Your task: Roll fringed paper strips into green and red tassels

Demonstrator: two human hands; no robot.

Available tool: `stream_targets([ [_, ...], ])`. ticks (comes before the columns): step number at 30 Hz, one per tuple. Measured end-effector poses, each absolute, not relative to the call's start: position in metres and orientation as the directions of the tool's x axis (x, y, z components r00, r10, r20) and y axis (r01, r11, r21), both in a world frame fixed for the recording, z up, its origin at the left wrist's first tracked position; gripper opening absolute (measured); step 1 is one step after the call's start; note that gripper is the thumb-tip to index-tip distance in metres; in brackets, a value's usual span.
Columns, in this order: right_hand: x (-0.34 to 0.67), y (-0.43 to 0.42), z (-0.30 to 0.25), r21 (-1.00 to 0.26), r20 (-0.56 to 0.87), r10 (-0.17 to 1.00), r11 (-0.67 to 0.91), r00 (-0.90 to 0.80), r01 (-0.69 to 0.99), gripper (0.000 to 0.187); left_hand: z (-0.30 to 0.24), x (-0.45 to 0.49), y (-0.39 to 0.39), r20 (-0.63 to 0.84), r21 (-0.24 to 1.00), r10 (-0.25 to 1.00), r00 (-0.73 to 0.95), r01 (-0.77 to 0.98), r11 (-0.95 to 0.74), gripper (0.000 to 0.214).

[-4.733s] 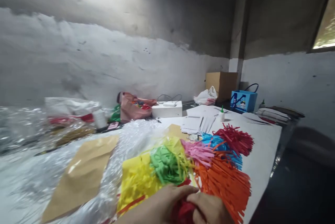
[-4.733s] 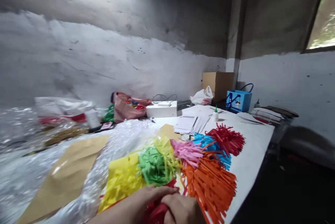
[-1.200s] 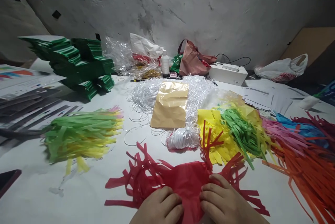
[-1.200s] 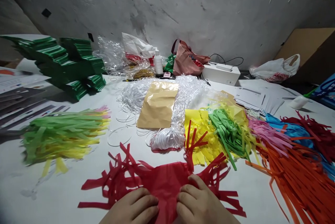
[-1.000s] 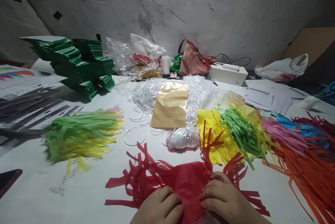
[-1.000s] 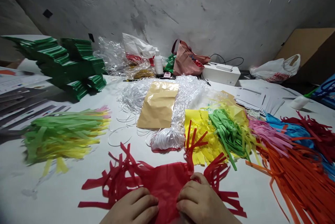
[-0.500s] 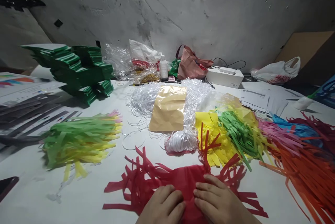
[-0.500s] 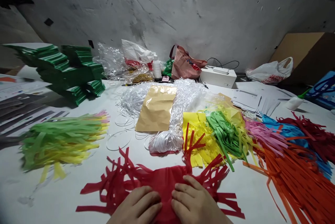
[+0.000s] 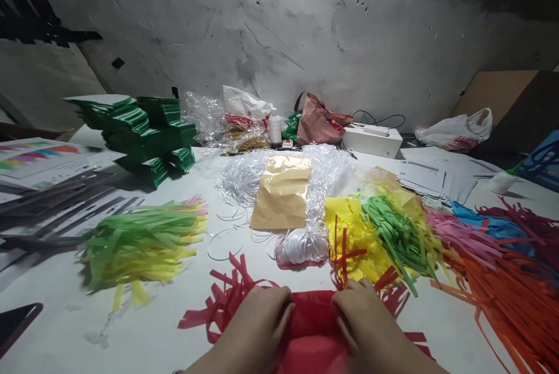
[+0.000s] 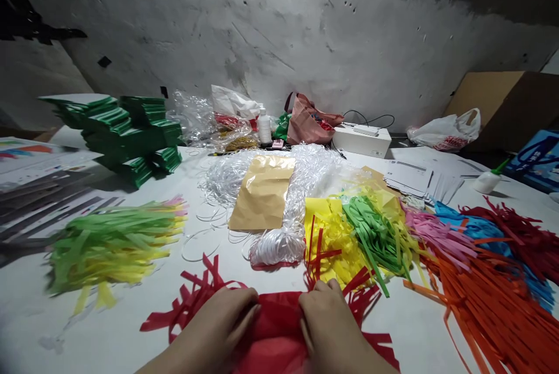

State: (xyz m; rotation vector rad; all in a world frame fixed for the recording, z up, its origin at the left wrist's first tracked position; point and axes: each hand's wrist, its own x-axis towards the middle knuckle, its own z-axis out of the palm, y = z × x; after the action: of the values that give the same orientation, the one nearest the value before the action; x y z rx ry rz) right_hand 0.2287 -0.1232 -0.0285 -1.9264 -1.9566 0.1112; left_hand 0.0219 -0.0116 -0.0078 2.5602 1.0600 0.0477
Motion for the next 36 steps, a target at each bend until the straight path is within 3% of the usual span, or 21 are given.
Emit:
stream_targets([
  [3, 0.227, -0.112, -0.025, -0.229, 0.141, 0.988, -0.031, 0.064, 0.973, 0.016, -0.008, 0.028, -0.005, -0.118, 0.334, 0.689, 0.715, 0.682, -0.65, 0.023],
  [8, 0.225, -0.107, -0.034, -0.185, 0.162, 0.983, -0.054, 0.084, 0.981, 0.009, -0.011, 0.029, -0.003, -0.137, 0.334, 0.689, 0.711, 0.688, -0.644, 0.014],
  [15, 0.237, -0.118, -0.047, -0.139, 0.395, 0.919, 0.052, 0.007, 0.989, 0.019, -0.014, 0.029, -0.004, -0.145, 0.321, 0.684, 0.715, 0.688, -0.651, 0.014],
  [18, 0.241, -0.118, -0.048, -0.135, 0.407, 0.912, -0.001, 0.056, 0.991, 0.023, -0.015, 0.03, -0.004, -0.145, 0.304, 0.675, 0.723, 0.682, -0.665, 0.014],
  [21, 0.239, -0.117, -0.042, -0.08, 0.559, 0.824, -0.063, 0.097, 0.995, 0.036, -0.015, 0.031, -0.005, -0.146, 0.29, 0.67, 0.728, 0.679, -0.674, 0.013],
  [23, 0.234, -0.117, -0.035, -0.043, 0.643, 0.766, 0.017, 0.014, 0.999, 0.037, -0.016, 0.031, -0.005, -0.14, 0.286, 0.67, 0.729, 0.678, -0.677, 0.014],
  [26, 0.223, -0.117, -0.027, 0.027, 0.653, 0.712, 0.321, -0.26, 0.947, 0.017, -0.018, 0.031, -0.006, -0.132, 0.286, 0.672, 0.729, 0.677, -0.678, 0.014],
  [28, 0.215, -0.115, -0.029, 0.091, 0.666, 0.642, 0.436, -0.38, 0.895, 0.027, -0.019, 0.032, -0.006, -0.124, 0.285, 0.673, 0.729, 0.676, -0.679, 0.014],
  [31, 0.209, -0.109, -0.039, 0.132, 0.686, 0.609, 0.434, -0.398, 0.891, 0.035, -0.02, 0.031, -0.005, -0.114, 0.284, 0.671, 0.733, 0.671, -0.685, 0.014],
  [36, 0.207, -0.103, -0.054, 0.107, 0.702, 0.595, 0.457, -0.393, 0.883, 0.034, -0.017, 0.02, -0.003, -0.097, 0.27, 0.617, 0.781, 0.617, -0.739, 0.007],
])
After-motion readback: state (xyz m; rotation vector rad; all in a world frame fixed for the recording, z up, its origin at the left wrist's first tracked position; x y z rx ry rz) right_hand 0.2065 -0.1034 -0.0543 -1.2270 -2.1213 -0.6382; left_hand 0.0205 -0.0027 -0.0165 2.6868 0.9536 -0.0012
